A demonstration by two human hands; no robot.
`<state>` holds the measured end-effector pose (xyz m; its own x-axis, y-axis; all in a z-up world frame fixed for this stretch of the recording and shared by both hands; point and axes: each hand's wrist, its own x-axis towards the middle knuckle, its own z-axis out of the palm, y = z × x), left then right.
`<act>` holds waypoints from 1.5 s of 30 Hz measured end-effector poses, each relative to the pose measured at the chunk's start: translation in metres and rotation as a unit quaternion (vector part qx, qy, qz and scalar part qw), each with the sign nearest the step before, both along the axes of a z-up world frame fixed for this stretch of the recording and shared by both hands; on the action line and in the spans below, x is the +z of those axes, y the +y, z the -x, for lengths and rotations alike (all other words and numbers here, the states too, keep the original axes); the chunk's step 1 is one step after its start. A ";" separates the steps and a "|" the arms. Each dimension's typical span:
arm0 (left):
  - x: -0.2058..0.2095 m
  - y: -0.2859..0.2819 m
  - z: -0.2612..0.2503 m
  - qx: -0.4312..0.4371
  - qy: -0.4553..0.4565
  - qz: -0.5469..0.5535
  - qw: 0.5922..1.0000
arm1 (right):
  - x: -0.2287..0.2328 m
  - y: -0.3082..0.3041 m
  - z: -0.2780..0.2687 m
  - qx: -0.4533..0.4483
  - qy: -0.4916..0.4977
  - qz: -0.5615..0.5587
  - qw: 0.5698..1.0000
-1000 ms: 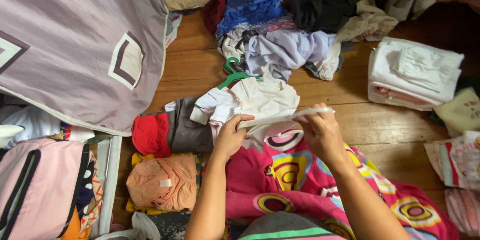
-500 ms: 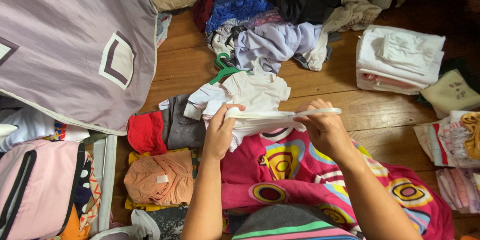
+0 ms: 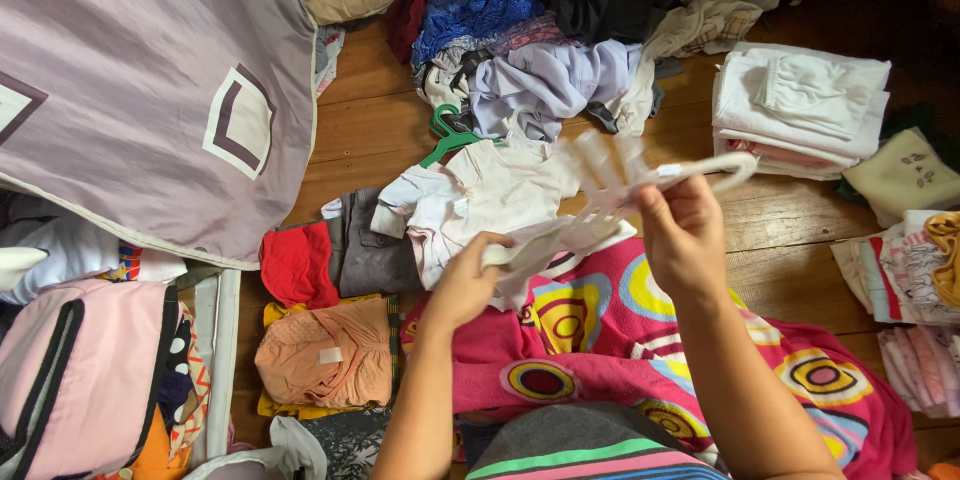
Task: The person folds a pink bag and several white infant shirts by hand while sitting on the floor, placing the folded items into stacks.
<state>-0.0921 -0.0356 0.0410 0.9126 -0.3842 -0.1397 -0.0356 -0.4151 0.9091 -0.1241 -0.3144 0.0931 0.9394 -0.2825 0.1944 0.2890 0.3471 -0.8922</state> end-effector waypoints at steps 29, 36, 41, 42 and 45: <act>0.114 -0.219 0.058 -0.360 0.018 0.234 0.903 | -0.239 -0.241 0.456 -0.853 -0.044 -0.258 0.451; 0.099 -0.218 0.057 -0.327 -0.003 0.182 0.927 | -0.162 -0.141 0.264 -0.525 0.115 -0.193 0.821; 0.096 -0.193 0.047 -0.257 -0.031 0.162 0.952 | -0.009 -0.067 0.159 -0.197 0.020 0.427 0.882; 0.094 -0.183 0.043 -0.238 -0.046 0.161 0.957 | 0.003 -0.057 0.143 -0.110 0.045 0.505 0.855; 0.081 -0.144 0.029 -0.167 -0.047 0.175 0.969 | 0.015 -0.033 0.095 -0.070 0.090 0.316 0.942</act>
<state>-0.1216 -0.1794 0.1222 0.7321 -0.6688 0.1292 -0.2038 -0.0340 0.9784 -0.2192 -0.3474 0.1082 0.9356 -0.2871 0.2056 0.1161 -0.2997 -0.9469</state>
